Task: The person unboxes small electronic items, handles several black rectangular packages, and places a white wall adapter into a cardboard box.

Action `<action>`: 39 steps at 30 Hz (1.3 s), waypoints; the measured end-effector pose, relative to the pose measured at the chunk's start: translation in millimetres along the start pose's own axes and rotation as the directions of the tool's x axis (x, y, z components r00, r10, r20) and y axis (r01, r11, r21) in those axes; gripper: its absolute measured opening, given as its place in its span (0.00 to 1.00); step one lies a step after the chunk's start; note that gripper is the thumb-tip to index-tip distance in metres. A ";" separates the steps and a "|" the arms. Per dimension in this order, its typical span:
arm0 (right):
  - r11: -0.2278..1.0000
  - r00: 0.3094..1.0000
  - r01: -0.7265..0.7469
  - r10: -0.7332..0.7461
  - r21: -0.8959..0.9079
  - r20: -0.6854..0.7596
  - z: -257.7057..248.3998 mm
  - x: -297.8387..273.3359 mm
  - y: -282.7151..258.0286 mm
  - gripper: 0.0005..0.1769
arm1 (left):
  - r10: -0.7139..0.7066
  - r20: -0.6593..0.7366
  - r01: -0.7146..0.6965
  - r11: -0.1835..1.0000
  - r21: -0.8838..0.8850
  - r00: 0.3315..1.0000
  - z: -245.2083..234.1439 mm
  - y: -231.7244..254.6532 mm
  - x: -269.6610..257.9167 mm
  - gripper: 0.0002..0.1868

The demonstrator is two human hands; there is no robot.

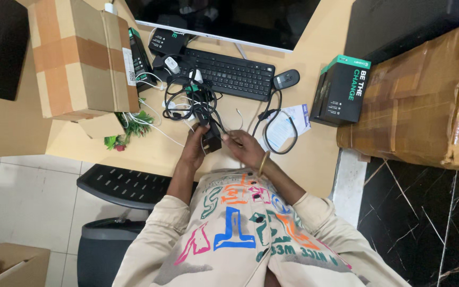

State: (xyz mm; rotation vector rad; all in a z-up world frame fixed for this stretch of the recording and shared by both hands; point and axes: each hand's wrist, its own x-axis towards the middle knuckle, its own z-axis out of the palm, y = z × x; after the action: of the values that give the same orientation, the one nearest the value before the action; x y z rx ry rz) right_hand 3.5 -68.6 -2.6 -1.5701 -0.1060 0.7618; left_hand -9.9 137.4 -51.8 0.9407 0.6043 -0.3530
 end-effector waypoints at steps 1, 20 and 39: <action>0.892 0.907 0.250 -0.352 -0.376 -0.230 7.7 -10.3 -14.9 0.25 | 0.000 0.005 0.000 1.000 0.002 1.000 2.3 -1.0 0.5 0.33; 0.919 0.970 -0.240 0.235 0.313 0.054 9.9 22.5 17.0 0.40 | -0.198 0.049 0.176 0.941 0.289 0.979 25.0 33.7 -32.3 0.47; 0.881 0.919 -0.378 0.320 0.285 0.231 -130.4 -97.1 79.4 0.39 | 0.520 -0.022 -0.368 0.634 0.680 0.854 21.3 -5.1 -1.2 0.35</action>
State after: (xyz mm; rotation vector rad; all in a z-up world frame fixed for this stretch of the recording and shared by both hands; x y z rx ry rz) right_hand -32.6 -241.4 -42.5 -1.2146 0.1740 1.1451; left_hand -6.5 116.9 -44.9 1.8013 0.4133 0.0125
